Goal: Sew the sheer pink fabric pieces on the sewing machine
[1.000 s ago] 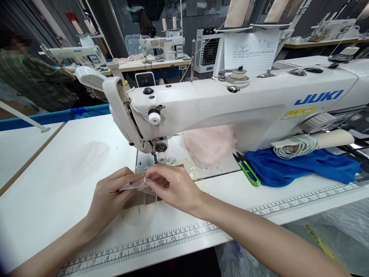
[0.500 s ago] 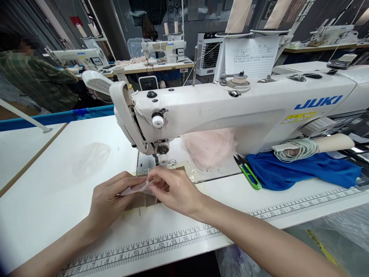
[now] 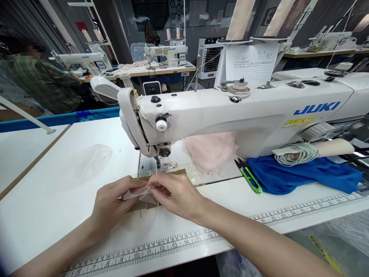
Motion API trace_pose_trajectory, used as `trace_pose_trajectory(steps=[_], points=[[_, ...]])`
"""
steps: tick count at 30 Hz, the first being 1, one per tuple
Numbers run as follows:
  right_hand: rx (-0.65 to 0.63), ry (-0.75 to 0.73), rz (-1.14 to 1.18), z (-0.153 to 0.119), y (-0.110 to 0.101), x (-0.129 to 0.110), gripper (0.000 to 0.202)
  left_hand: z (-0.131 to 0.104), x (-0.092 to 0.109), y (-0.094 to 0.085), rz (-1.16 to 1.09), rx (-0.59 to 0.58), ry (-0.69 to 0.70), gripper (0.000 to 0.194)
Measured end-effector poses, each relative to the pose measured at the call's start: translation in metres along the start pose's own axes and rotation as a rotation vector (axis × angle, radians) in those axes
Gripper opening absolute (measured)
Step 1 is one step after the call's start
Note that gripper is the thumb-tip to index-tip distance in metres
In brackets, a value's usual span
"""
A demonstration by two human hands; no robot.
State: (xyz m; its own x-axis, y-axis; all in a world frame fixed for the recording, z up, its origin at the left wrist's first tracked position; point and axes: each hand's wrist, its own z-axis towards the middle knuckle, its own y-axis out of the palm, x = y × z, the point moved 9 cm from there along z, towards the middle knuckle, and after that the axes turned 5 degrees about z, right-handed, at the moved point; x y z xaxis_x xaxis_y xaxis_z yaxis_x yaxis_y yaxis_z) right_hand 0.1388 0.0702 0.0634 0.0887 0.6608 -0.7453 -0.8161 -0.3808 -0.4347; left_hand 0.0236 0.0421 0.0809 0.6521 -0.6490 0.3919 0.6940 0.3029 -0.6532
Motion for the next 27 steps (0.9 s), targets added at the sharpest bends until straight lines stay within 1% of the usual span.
trace_pose_trajectory(steps=[4, 7, 9, 11, 13, 15, 16, 17, 18, 19, 21, 22, 23, 25, 26, 27], points=[[0.080, -0.116, -0.137, -0.002, -0.006, -0.010, 0.012, 0.000, -0.003, 0.003, -0.002, -0.032, -0.025, 0.005], [0.083, -0.181, -0.211, -0.003, -0.007, -0.015, 0.012, -0.002, -0.005, 0.005, -0.020, -0.063, -0.065, 0.006], [0.055, -0.211, -0.232, -0.004, -0.008, -0.020, 0.012, -0.003, -0.009, 0.007, -0.079, -0.106, -0.137, 0.005], [0.013, -0.218, -0.200, -0.004, -0.009, -0.025, 0.013, -0.004, -0.014, 0.012, -0.188, -0.187, -0.261, 0.007], [-0.029, -0.145, -0.086, -0.003, -0.011, -0.025, 0.012, -0.009, -0.019, 0.021, -0.336, -0.308, -0.415, 0.015], [-0.091, 0.043, 0.088, 0.000, -0.008, -0.013, 0.012, -0.016, -0.020, 0.033, -0.455, -0.438, -0.535, 0.022], [-0.131, 0.158, 0.161, -0.001, -0.004, -0.005, 0.013, -0.019, -0.020, 0.038, -0.470, -0.480, -0.565, 0.023], [-0.169, 0.261, 0.199, -0.002, 0.001, 0.004, 0.015, -0.020, -0.022, 0.041, -0.433, -0.501, -0.572, 0.024], [-0.197, 0.329, 0.189, -0.003, 0.005, 0.012, 0.015, -0.021, -0.025, 0.043, -0.341, -0.500, -0.559, 0.025], [-0.211, 0.357, 0.131, -0.002, 0.008, 0.019, 0.015, -0.020, -0.029, 0.043, -0.211, -0.484, -0.529, 0.026], [-0.197, 0.323, -0.067, 0.001, 0.009, 0.028, 0.013, -0.019, -0.034, 0.043, 0.066, -0.432, -0.452, 0.019], [-0.180, 0.297, -0.164, 0.003, 0.008, 0.031, 0.012, -0.019, -0.035, 0.042, 0.173, -0.408, -0.414, 0.010], [-0.158, 0.277, -0.247, 0.005, 0.008, 0.034, 0.013, -0.019, -0.036, 0.042, 0.250, -0.386, -0.381, 0.004], [-0.120, 0.268, -0.367, 0.007, 0.006, 0.040, 0.015, -0.016, -0.033, 0.038, 0.352, -0.320, -0.306, 0.033], [-0.104, 0.276, -0.407, 0.009, 0.005, 0.043, 0.015, -0.014, -0.029, 0.034, 0.397, -0.277, -0.254, 0.043], [-0.090, 0.288, -0.440, 0.009, 0.004, 0.045, 0.014, -0.012, -0.024, 0.030, 0.441, -0.235, -0.192, 0.050]])
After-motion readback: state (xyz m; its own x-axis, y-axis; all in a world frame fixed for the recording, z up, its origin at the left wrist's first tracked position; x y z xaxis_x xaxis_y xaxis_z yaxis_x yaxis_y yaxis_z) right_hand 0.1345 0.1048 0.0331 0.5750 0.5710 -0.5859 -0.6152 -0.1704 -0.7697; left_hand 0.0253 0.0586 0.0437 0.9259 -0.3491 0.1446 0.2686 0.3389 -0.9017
